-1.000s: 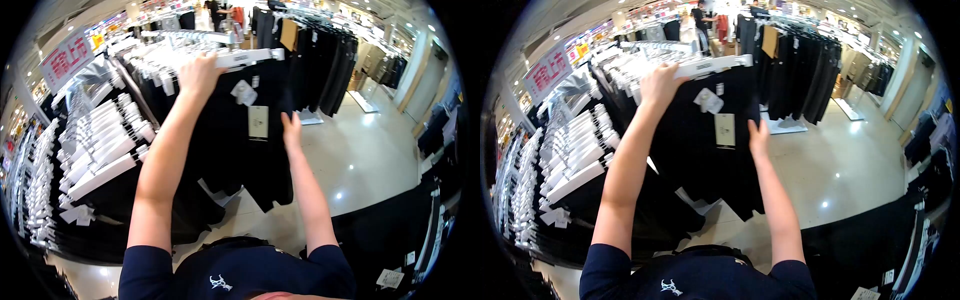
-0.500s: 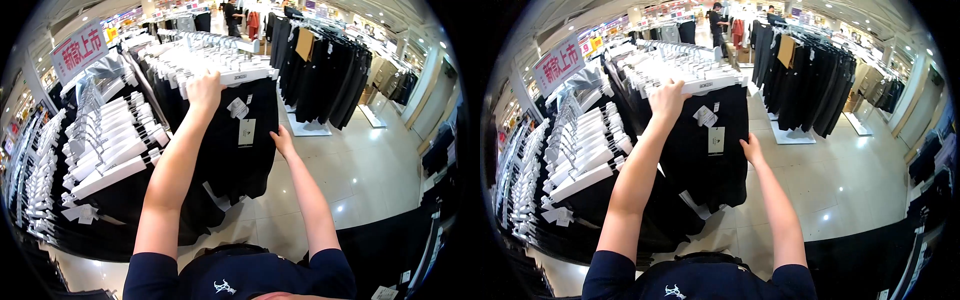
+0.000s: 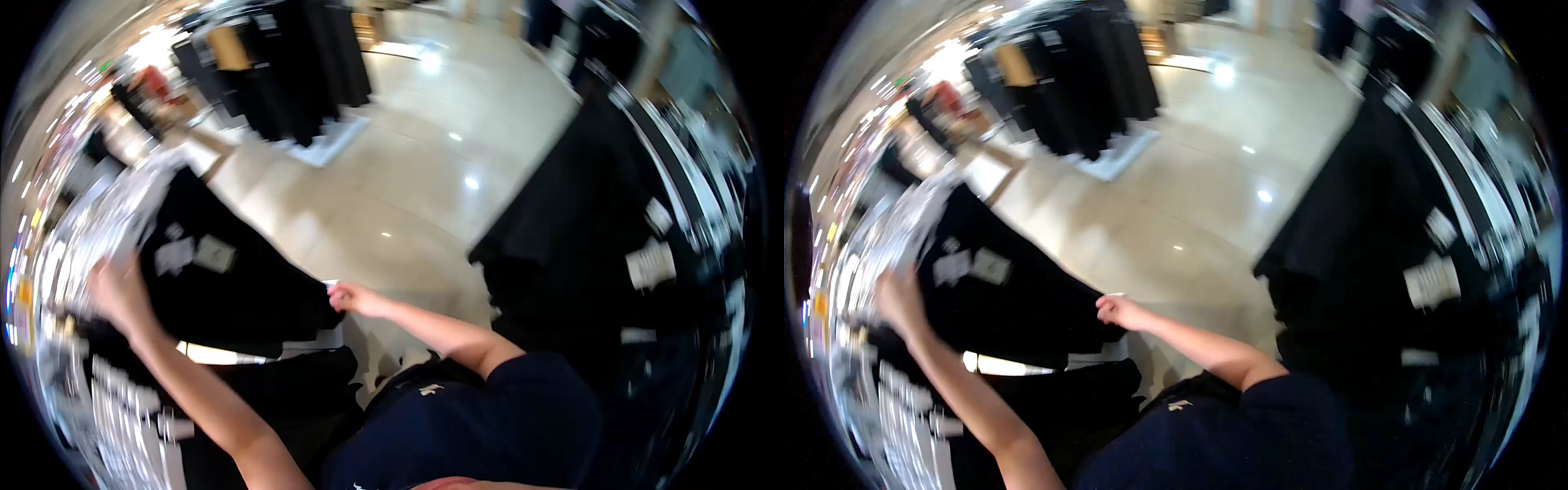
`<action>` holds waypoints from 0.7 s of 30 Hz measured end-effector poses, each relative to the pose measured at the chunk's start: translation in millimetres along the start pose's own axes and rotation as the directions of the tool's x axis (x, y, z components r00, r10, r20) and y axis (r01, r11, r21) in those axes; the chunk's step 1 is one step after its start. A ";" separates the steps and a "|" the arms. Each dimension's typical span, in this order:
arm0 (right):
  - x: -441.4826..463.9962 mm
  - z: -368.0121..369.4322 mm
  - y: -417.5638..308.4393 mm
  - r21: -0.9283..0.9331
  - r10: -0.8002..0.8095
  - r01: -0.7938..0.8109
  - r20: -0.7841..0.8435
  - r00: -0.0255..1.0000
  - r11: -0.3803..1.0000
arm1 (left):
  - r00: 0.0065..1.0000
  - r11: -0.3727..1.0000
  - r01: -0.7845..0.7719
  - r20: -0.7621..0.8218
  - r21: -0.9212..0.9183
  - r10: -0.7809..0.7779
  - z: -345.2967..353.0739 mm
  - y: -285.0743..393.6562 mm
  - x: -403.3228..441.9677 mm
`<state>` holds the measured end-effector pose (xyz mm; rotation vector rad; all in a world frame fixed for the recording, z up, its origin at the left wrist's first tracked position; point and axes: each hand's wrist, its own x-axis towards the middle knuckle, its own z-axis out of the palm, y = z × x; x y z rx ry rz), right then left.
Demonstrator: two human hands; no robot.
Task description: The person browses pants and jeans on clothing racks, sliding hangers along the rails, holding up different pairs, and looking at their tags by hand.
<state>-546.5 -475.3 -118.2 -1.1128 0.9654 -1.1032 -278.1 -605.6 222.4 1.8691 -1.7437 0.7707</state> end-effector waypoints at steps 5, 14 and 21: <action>-155.4 -22.1 19.0 -0.062 0.325 -0.360 -0.311 0.893 0.931 | 0.829 0.937 -0.258 -0.552 -0.234 0.091 12.1 6.0 -42.0; -272.6 14.0 32.3 0.414 0.445 -0.164 -0.850 0.283 0.895 | 0.876 0.246 -0.074 0.055 -0.967 0.478 122.1 105.5 -197.6; -276.6 54.3 11.3 0.371 0.389 -0.120 -0.851 0.353 0.921 | 0.458 0.159 0.129 0.201 -0.979 0.866 135.2 172.3 -226.3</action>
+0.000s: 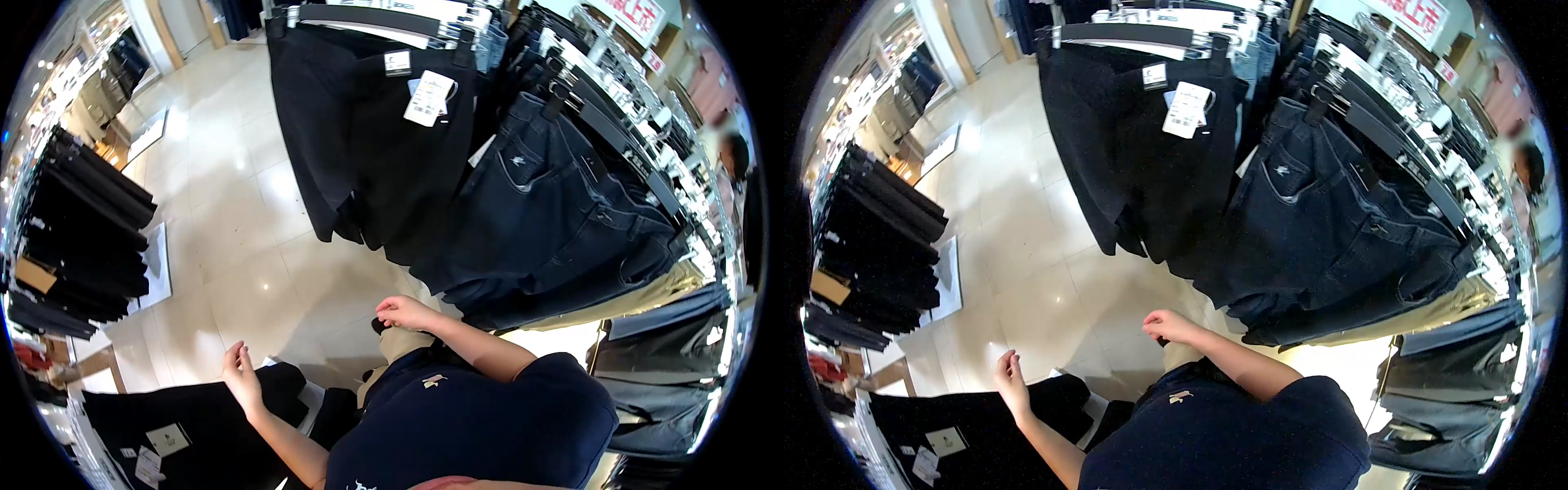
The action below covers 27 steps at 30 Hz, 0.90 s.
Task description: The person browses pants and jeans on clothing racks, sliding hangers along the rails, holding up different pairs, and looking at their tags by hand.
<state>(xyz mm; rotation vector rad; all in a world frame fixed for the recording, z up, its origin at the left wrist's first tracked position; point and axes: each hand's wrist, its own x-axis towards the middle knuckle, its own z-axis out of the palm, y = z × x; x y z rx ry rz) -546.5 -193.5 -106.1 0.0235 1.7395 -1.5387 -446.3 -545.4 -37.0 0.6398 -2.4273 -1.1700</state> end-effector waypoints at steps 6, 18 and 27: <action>2.8 -52.1 -15.3 -0.051 -0.165 0.157 -0.322 0.932 0.986 | 0.944 0.955 -0.042 0.300 -0.294 0.134 98.6 54.8 31.0; 67.3 -171.0 -91.8 -0.560 -0.644 0.459 -0.765 0.035 0.690 | 0.624 0.870 0.280 0.766 -0.405 0.156 278.8 144.9 72.6; 70.4 -133.8 -81.8 -0.136 -0.325 0.473 -0.881 0.345 0.870 | 0.682 0.789 0.296 0.698 -0.538 0.220 384.8 108.0 122.8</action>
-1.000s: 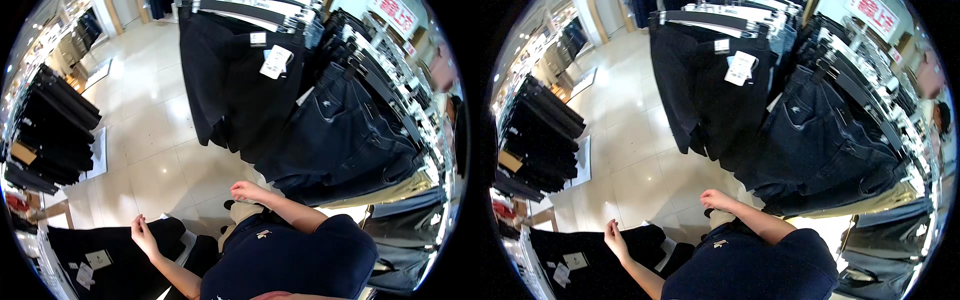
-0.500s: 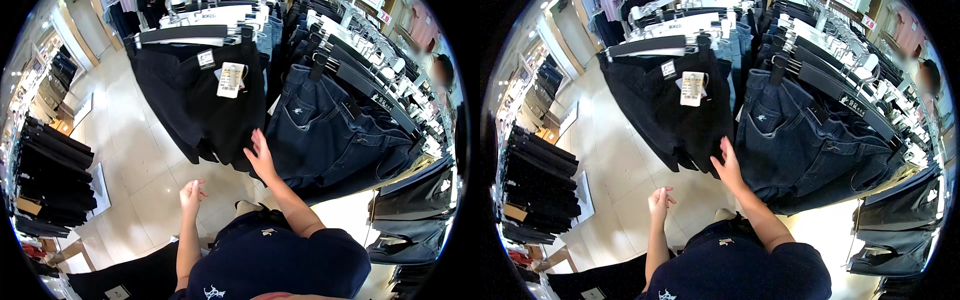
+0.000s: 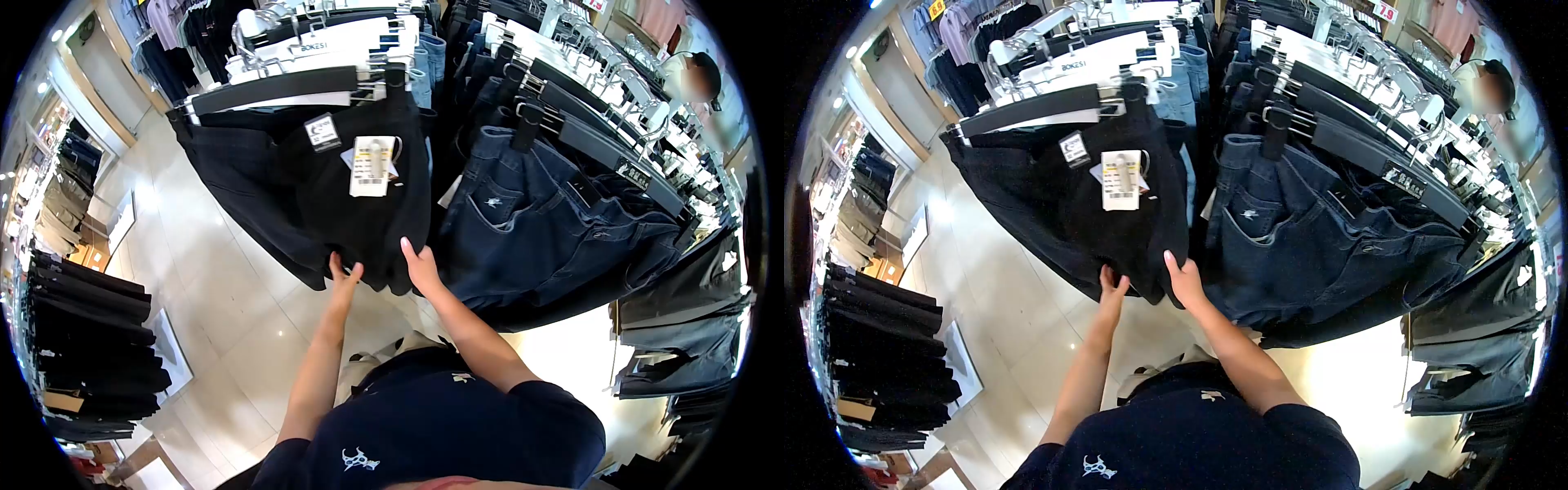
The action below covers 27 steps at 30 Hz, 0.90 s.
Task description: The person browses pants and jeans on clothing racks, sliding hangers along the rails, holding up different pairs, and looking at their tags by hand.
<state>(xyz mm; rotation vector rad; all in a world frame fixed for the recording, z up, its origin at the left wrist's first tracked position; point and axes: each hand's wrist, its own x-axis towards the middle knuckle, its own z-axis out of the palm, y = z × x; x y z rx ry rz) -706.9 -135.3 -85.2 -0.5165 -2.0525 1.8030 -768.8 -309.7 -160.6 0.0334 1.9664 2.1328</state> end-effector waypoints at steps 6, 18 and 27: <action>-39.3 29.0 -16.0 0.551 0.314 -0.268 0.011 0.949 0.791 | 0.919 0.994 0.099 0.387 -0.050 -0.073 0.6 28.8 7.4; -52.8 53.9 -36.2 0.335 0.339 -0.241 -0.276 0.900 0.911 | 0.983 0.990 0.137 0.124 -0.029 -0.133 -2.0 48.9 -25.3; -74.8 57.1 -58.6 0.406 0.234 -0.106 -0.280 0.931 0.907 | 0.904 0.881 -0.385 -0.078 0.276 0.420 -14.2 71.1 -59.2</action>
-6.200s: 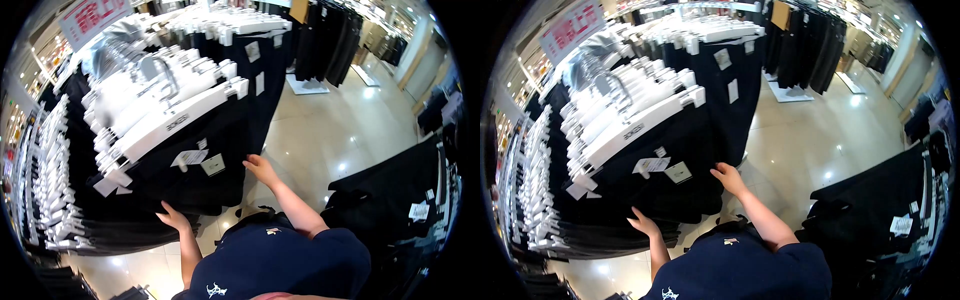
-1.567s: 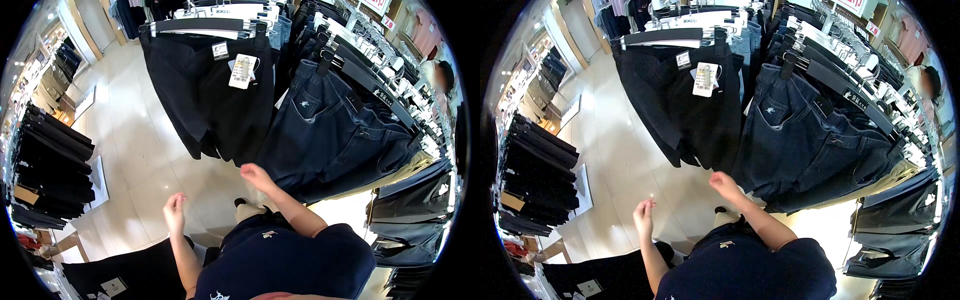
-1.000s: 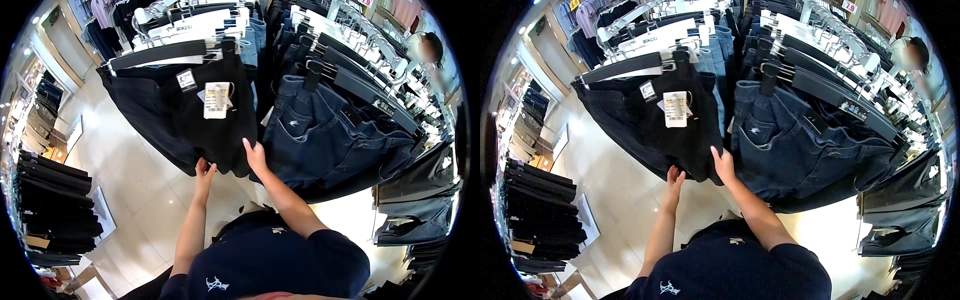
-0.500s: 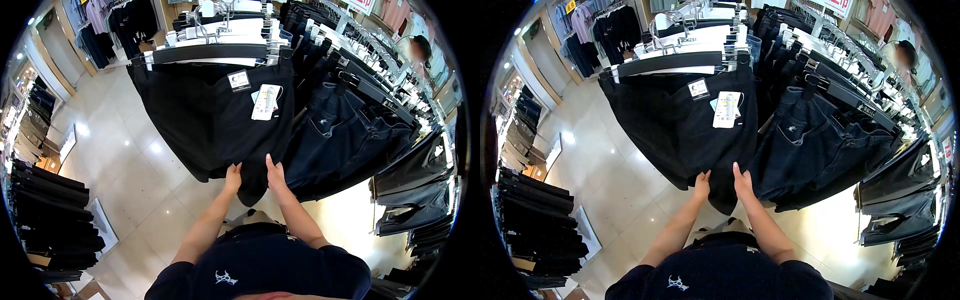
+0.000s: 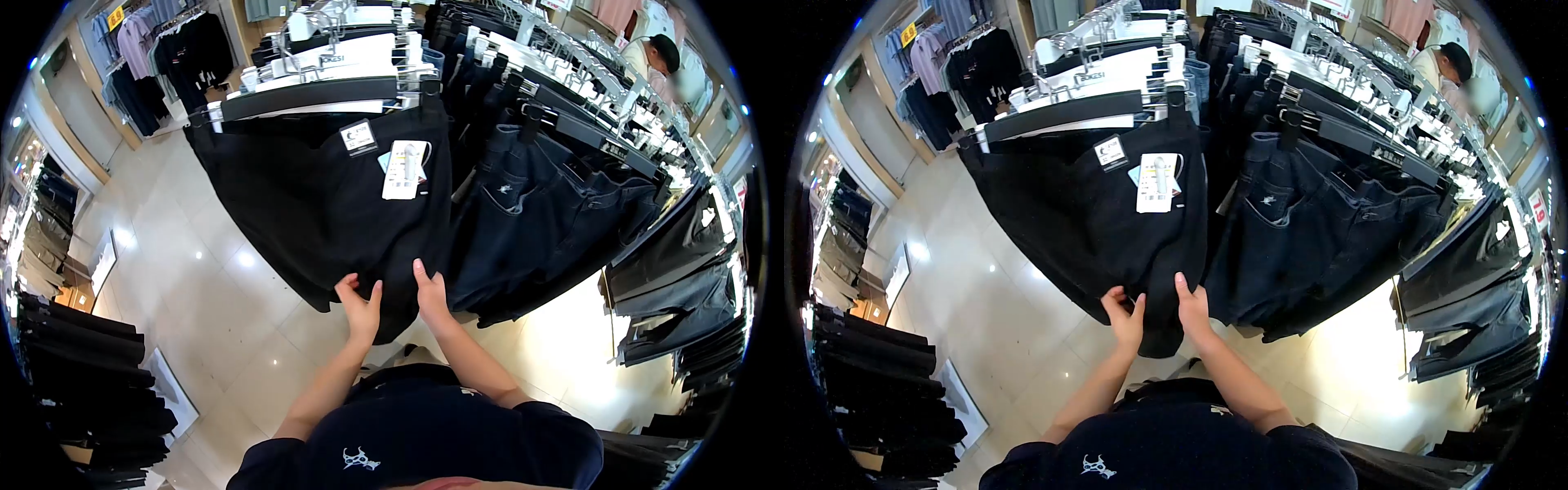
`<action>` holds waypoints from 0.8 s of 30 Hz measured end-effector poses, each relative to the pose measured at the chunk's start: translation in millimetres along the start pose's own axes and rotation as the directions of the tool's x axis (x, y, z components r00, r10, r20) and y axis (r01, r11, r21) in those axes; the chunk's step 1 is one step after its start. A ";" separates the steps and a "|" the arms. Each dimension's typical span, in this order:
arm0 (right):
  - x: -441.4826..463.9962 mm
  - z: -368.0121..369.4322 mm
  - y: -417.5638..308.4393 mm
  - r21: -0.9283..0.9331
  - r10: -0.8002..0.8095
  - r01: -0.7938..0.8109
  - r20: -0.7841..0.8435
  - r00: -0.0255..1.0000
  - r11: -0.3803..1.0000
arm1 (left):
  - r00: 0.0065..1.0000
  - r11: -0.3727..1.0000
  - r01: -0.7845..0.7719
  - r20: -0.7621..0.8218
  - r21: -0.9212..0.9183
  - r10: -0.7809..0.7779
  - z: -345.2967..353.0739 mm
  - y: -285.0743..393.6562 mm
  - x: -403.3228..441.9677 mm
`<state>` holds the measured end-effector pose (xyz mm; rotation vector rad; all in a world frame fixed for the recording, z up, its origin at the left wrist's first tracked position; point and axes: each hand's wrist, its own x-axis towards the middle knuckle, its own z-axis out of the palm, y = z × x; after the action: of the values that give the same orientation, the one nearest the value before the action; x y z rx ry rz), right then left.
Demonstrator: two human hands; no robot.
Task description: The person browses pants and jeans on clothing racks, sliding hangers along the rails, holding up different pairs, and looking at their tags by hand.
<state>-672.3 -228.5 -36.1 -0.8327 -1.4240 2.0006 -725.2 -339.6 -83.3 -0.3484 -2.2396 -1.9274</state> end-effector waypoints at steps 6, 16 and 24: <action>-10.0 -13.7 -23.1 0.008 0.302 -0.351 0.493 0.816 0.936 | 0.864 0.987 -0.160 0.482 -0.012 0.146 2.1 20.8 -16.7; -13.0 -59.4 -54.7 -0.217 0.162 -0.032 0.616 0.771 0.976 | 0.961 0.976 -0.185 0.228 0.117 0.155 10.7 -3.1 37.0; 36.7 -159.6 -63.4 -0.540 -0.576 0.305 -0.453 0.680 0.784 | 0.964 0.966 -0.121 0.259 0.227 0.060 2.5 5.3 78.6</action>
<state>-572.8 -84.5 -21.9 -1.0451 -1.4897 0.9169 -799.1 -331.1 -57.0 -0.6798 -2.5298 -1.6194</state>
